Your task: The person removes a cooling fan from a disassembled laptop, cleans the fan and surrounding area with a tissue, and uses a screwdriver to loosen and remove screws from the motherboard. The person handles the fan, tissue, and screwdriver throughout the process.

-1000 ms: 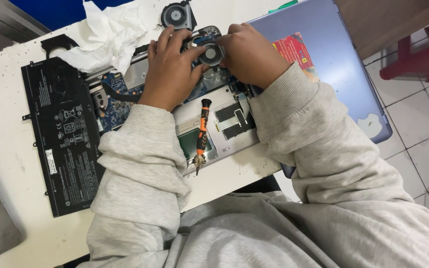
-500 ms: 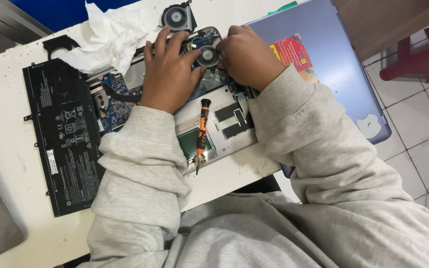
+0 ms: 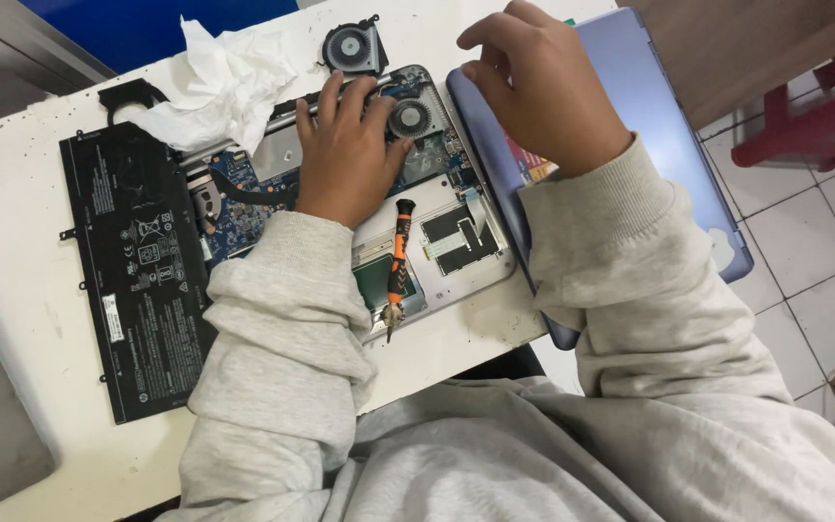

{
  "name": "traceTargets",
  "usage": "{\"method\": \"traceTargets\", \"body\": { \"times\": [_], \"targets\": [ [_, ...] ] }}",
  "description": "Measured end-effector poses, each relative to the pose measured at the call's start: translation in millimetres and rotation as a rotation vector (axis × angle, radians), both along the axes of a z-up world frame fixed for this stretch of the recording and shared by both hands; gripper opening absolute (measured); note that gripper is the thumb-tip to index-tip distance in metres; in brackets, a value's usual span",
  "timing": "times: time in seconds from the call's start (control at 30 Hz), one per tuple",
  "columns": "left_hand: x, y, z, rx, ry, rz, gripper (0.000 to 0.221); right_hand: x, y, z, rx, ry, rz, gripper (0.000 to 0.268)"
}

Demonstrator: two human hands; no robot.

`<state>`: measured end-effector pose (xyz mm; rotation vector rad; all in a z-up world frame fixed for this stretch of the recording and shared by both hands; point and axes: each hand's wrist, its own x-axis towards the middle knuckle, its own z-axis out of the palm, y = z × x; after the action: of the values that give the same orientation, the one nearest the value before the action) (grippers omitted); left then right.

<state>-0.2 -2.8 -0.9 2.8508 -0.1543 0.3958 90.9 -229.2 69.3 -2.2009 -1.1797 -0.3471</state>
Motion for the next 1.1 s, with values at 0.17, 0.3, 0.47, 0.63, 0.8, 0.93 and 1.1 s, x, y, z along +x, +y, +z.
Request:
{"method": "traceTargets", "body": {
  "times": [0.17,0.3,0.47,0.63,0.8,0.93,1.1],
  "targets": [
    [0,-1,5,-0.024,0.014,-0.029,0.038,-49,9,32,-0.075,-0.009,0.189,0.013],
    [0,1,1,0.006,0.030,-0.006,0.043,-99,23,12,-0.229,-0.065,0.565,0.027],
    [0,0,3,-0.026,0.072,0.012,0.048,-123,23,-23,-0.378,-0.235,0.529,0.019],
    [0,2,-2,-0.017,0.027,0.011,0.046,-118,25,-30,-0.323,-0.283,0.511,0.008],
    [1,3,-5,-0.025,-0.016,0.001,0.043,-115,21,-35,-0.303,-0.309,0.499,0.008],
    [1,3,-4,-0.007,0.007,-0.002,0.047,-114,16,-32,-0.301,-0.340,0.475,0.010],
    [1,4,-9,-0.010,-0.043,0.013,0.045,-109,11,-25,-0.312,-0.332,0.459,0.010]
  ]
}}
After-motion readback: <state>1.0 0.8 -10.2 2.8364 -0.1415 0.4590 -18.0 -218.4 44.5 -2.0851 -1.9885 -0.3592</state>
